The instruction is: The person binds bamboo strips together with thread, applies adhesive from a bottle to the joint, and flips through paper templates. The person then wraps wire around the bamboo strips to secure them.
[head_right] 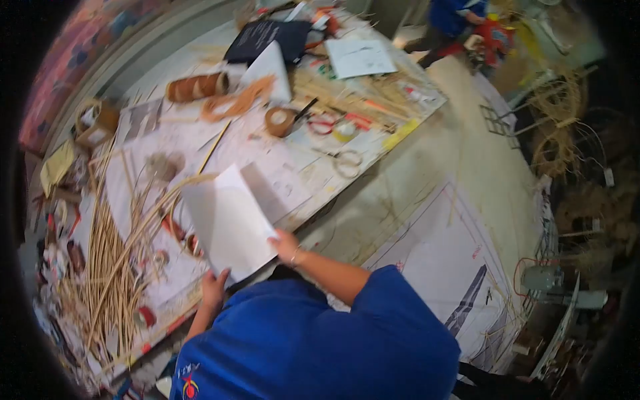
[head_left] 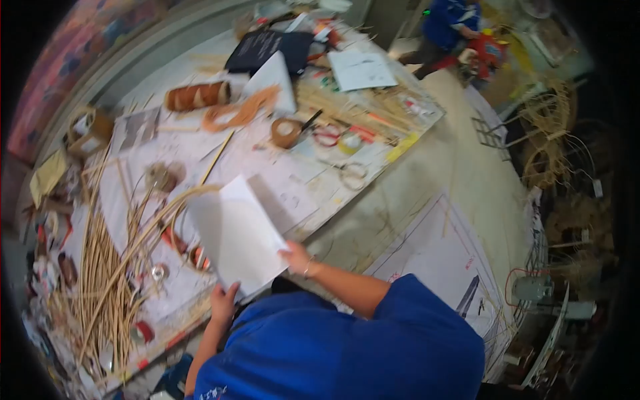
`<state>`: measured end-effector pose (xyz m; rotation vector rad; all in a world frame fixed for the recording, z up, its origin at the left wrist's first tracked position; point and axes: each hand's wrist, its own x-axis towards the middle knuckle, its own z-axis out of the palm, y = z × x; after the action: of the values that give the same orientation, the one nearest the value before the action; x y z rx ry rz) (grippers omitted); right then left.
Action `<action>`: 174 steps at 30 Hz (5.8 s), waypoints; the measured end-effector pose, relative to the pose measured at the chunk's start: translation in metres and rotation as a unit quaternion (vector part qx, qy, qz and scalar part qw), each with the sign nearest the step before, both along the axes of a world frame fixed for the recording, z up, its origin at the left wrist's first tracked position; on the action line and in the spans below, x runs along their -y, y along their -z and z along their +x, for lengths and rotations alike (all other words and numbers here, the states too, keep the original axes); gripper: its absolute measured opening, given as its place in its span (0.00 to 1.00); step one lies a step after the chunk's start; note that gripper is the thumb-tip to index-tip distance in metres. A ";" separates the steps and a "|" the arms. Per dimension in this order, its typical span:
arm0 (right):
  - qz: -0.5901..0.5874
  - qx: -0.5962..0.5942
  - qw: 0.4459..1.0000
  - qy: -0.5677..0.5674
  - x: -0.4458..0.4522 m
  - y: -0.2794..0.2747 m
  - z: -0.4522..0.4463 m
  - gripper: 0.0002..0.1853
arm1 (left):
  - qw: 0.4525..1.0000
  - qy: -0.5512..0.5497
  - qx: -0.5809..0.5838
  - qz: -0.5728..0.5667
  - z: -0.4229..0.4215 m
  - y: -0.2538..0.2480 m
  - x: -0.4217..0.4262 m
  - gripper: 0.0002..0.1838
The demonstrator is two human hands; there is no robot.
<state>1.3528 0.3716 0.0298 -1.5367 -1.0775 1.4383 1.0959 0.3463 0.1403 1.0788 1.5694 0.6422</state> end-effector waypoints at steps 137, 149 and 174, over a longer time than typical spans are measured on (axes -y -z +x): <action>0.365 -0.210 0.853 0.309 -0.206 -0.294 0.136 0.13 | 0.964 -0.126 -0.192 -0.135 -0.209 0.142 0.161 0.16; 0.138 0.066 0.922 0.355 -0.125 -0.067 0.139 0.13 | 0.963 -0.050 -0.218 -0.149 -0.254 0.172 0.202 0.17; 0.123 0.618 0.707 -0.320 -0.026 -0.052 -0.024 0.16 | 0.915 -0.342 -0.168 -0.134 -0.212 0.126 0.329 0.17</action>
<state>1.3285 0.3974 0.0820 -1.9871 -2.6668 0.3213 0.8843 0.0176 0.0143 0.4211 2.2921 0.6891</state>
